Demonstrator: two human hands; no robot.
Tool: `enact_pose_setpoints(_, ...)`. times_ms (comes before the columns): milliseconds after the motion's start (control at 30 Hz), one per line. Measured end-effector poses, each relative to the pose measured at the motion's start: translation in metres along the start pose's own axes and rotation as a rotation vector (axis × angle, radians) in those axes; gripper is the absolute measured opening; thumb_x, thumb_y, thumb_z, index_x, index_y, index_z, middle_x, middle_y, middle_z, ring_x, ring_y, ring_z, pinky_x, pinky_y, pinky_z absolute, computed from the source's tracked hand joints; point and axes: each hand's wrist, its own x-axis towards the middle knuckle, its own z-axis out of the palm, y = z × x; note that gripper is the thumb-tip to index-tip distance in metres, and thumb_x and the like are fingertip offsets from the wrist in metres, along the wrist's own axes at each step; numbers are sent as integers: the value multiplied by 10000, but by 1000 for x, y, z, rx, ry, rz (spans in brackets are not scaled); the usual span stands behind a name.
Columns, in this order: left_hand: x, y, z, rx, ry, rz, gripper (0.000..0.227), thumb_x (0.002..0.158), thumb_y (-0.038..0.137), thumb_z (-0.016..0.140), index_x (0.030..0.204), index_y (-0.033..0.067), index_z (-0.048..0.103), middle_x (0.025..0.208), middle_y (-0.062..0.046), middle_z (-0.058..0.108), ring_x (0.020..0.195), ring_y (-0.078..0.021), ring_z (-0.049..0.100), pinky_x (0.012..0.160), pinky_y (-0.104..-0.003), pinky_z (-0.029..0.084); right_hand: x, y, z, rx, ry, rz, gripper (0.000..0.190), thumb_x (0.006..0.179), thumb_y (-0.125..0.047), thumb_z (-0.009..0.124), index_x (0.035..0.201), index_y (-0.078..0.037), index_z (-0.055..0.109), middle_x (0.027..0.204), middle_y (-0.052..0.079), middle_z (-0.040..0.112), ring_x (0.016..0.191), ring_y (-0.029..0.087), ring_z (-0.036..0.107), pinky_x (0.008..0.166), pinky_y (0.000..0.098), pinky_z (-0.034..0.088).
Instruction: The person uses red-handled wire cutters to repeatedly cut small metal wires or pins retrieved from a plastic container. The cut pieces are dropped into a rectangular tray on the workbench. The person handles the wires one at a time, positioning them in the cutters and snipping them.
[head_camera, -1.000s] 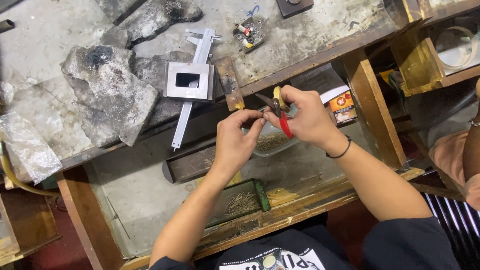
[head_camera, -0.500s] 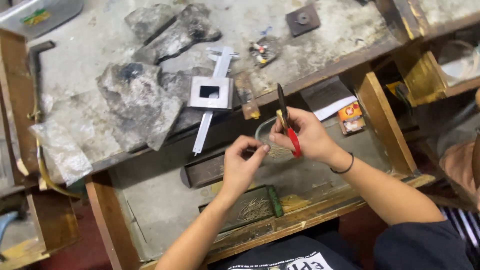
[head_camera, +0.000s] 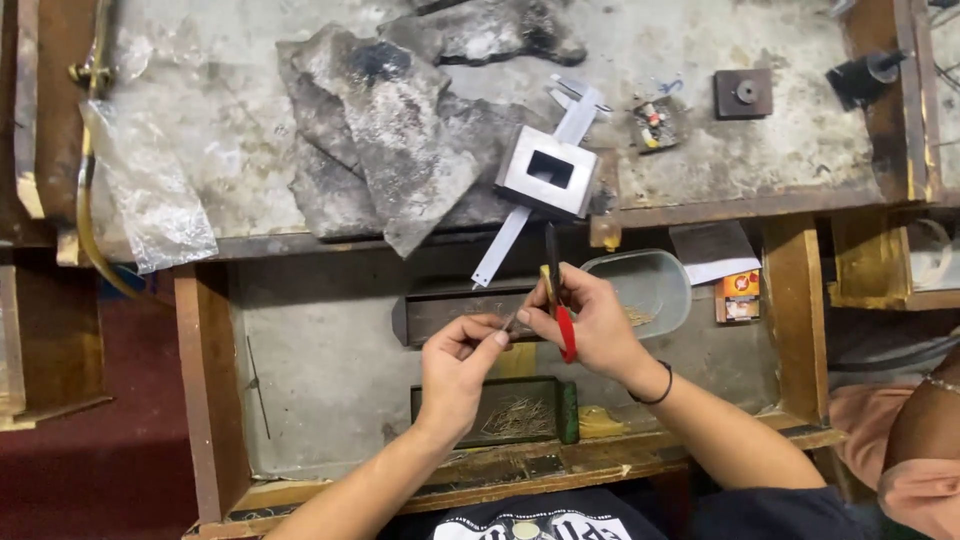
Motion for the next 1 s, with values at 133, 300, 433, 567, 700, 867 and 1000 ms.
enact_pose_setpoints(133, 7, 10, -10, -141, 59, -25, 101, 864, -40, 712, 784, -57, 655, 1040, -252, 753, 935, -264, 757, 818, -352, 615, -6, 12, -5, -66, 42, 16, 207, 773, -20, 865, 882, -35, 689, 792, 111, 772, 661, 140, 653, 672, 286, 530)
enact_pose_setpoints(300, 16, 16, -11, -290, 91, -38, 100, 866, -84, 675, 797, -64, 606, 1057, -307, 748, 959, -318, 769, 831, -356, 632, -23, 46, -18, -65, 148, 49, 194, 826, -31, 829, 845, -17, 637, 771, 149, 735, 731, 207, 682, 734, 351, 542)
enact_pose_setpoints(433, 20, 16, -10, -327, 107, -66, 110, 861, -88, 680, 806, -58, 589, 1061, -315, 748, 962, -322, 767, 831, -355, 636, -26, 61, -25, -107, 136, 75, 202, 831, -32, 832, 852, -12, 632, 788, 161, 736, 774, 235, 717, 765, 369, 555)
enact_pose_setpoints(567, 24, 19, -9, -342, 104, -84, 126, 865, -90, 671, 803, -54, 568, 1054, -329, 741, 960, -343, 768, 825, -364, 643, -24, 62, -23, -99, 103, 34, 220, 809, -7, 845, 848, -16, 628, 785, 153, 738, 793, 237, 731, 795, 374, 561)
enact_pose_setpoints(700, 24, 17, -8, -344, 118, -90, 114, 873, -84, 670, 814, -62, 574, 1049, -335, 736, 971, -354, 765, 834, -372, 651, -22, 55, -19, -161, 102, -26, 235, 787, -32, 875, 838, -31, 646, 773, 124, 748, 785, 225, 742, 768, 354, 564)
enact_pose_setpoints(867, 21, 14, -7, -336, 134, -95, 111, 882, -78, 666, 824, -73, 573, 1075, -348, 728, 992, -356, 760, 848, -373, 650, -19, 54, -23, -210, 87, -57, 229, 773, -39, 883, 813, -35, 657, 747, 119, 762, 743, 226, 752, 716, 336, 571)
enact_pose_setpoints(1000, 21, 15, -5, -347, 147, -97, 107, 884, -74, 671, 835, -75, 575, 1082, -347, 724, 996, -353, 759, 855, -369, 648, -18, 57, -26, -239, 69, -56, 224, 759, -46, 889, 817, -36, 674, 749, 116, 777, 725, 222, 757, 696, 336, 575)
